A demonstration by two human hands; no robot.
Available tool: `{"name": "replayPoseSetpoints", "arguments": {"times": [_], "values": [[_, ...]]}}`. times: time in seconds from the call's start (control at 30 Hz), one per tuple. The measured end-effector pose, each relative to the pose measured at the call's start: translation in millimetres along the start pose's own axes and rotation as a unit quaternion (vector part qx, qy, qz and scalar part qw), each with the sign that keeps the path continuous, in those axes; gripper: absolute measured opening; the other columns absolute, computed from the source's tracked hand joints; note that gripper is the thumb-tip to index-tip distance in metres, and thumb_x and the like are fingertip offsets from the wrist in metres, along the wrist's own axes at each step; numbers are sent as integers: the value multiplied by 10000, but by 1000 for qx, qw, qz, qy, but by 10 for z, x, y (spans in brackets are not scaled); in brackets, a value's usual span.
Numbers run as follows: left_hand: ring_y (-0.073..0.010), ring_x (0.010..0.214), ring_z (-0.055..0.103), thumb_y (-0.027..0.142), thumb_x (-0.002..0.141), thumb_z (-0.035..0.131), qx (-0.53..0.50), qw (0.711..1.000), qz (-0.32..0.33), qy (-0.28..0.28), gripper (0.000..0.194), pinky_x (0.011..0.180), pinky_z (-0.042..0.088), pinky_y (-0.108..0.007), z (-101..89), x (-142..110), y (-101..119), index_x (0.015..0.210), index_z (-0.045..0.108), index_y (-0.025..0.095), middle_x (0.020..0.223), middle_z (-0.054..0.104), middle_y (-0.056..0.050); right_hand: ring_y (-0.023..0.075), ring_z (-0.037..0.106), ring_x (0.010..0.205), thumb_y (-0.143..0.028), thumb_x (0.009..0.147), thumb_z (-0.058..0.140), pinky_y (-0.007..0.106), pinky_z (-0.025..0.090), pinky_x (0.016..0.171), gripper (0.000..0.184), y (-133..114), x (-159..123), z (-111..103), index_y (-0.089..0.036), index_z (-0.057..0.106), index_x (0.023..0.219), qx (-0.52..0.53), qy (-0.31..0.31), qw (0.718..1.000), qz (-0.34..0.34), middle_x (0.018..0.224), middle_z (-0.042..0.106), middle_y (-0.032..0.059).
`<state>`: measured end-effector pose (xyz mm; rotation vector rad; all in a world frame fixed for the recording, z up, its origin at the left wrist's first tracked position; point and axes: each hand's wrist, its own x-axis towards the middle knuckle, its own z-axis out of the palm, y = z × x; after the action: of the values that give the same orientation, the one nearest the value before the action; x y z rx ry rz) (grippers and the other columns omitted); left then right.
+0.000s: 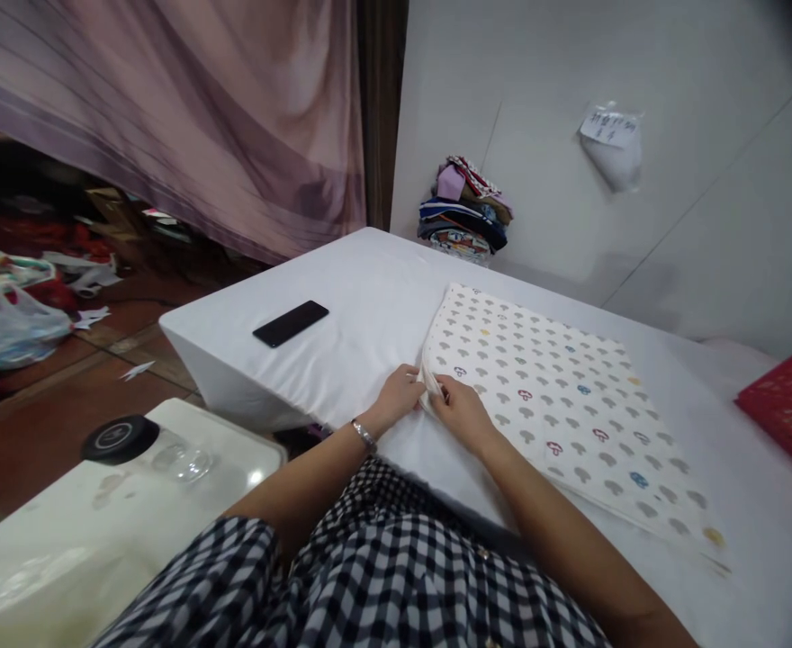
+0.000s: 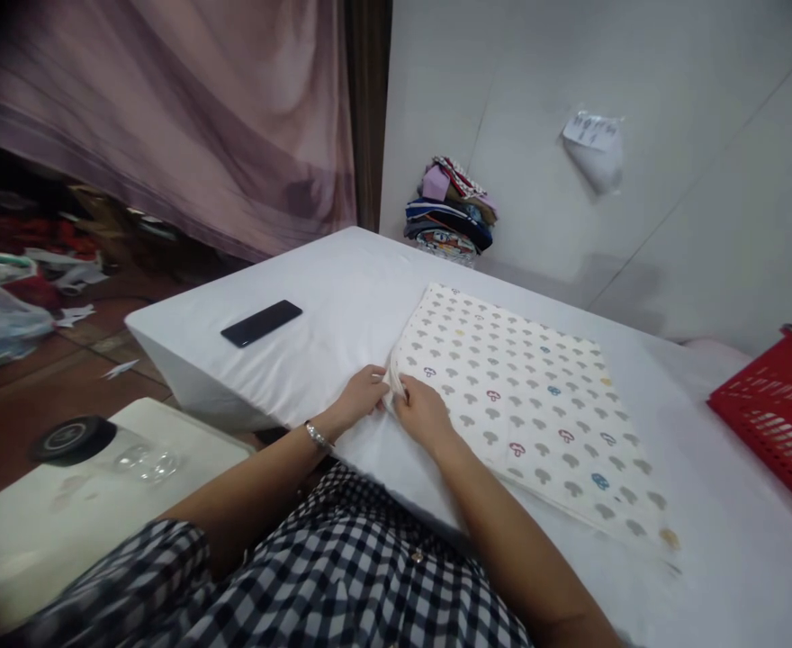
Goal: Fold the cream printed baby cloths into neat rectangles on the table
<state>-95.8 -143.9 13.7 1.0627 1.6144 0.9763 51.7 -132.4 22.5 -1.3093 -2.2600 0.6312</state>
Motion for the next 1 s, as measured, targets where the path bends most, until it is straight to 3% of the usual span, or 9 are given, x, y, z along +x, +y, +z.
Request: {"name": "replayPoseSetpoints", "arguments": {"times": [0.13, 0.3, 0.4, 0.7, 0.9, 1.0], "values": [[-94, 490, 521, 112, 665, 540, -71, 997, 3, 42, 339, 438, 389, -191, -35, -79, -30, 1000, 504, 149, 652, 577, 26, 193, 553, 892, -193, 850, 392, 282, 397, 774, 298, -13, -50, -6, -156, 574, 1082, -62, 87, 994, -28, 1003, 620, 92], [-95, 526, 530, 139, 684, 562, -102, 991, 73, 44, 353, 518, 443, -199, -45, -119, -93, 1030, 495, 163, 578, 506, 71, 189, 549, 862, -180, 853, 425, 273, 378, 734, 184, -84, -75, 73, -180, 566, 971, -111, -8, 992, -64, 933, 625, 70], [-85, 496, 511, 167, 704, 568, -95, 990, 91, 45, 344, 513, 442, -197, -31, -122, -121, 1040, 492, 169, 556, 479, 84, 179, 547, 827, -176, 858, 437, 265, 361, 709, 135, -131, -69, 112, -182, 554, 925, -111, -24, 992, -62, 905, 626, 62], [-111, 575, 555, 305, 758, 602, -162, 985, 56, 24, 340, 531, 510, -246, -6, -101, -171, 1049, 493, 167, 655, 539, 34, 152, 538, 728, -274, 905, 420, 254, 367, 678, 210, -29, -73, 125, -190, 612, 922, 7, -7, 996, -87, 806, 637, 26], [-106, 591, 563, 304, 784, 581, -152, 988, 35, 6, 262, 527, 510, -231, -12, -83, -146, 998, 530, 161, 721, 577, 2, 148, 554, 687, -319, 872, 444, 247, 392, 647, 251, 59, -54, 140, -208, 654, 952, 104, 9, 994, -21, 761, 647, 11], [-103, 610, 561, 299, 759, 604, -142, 989, 46, 13, 254, 510, 498, -213, 3, -93, -138, 966, 536, 169, 753, 575, -3, 138, 529, 642, -335, 862, 430, 238, 386, 608, 248, 80, -63, 149, -205, 642, 871, 143, 15, 990, 5, 687, 607, -10]]}}
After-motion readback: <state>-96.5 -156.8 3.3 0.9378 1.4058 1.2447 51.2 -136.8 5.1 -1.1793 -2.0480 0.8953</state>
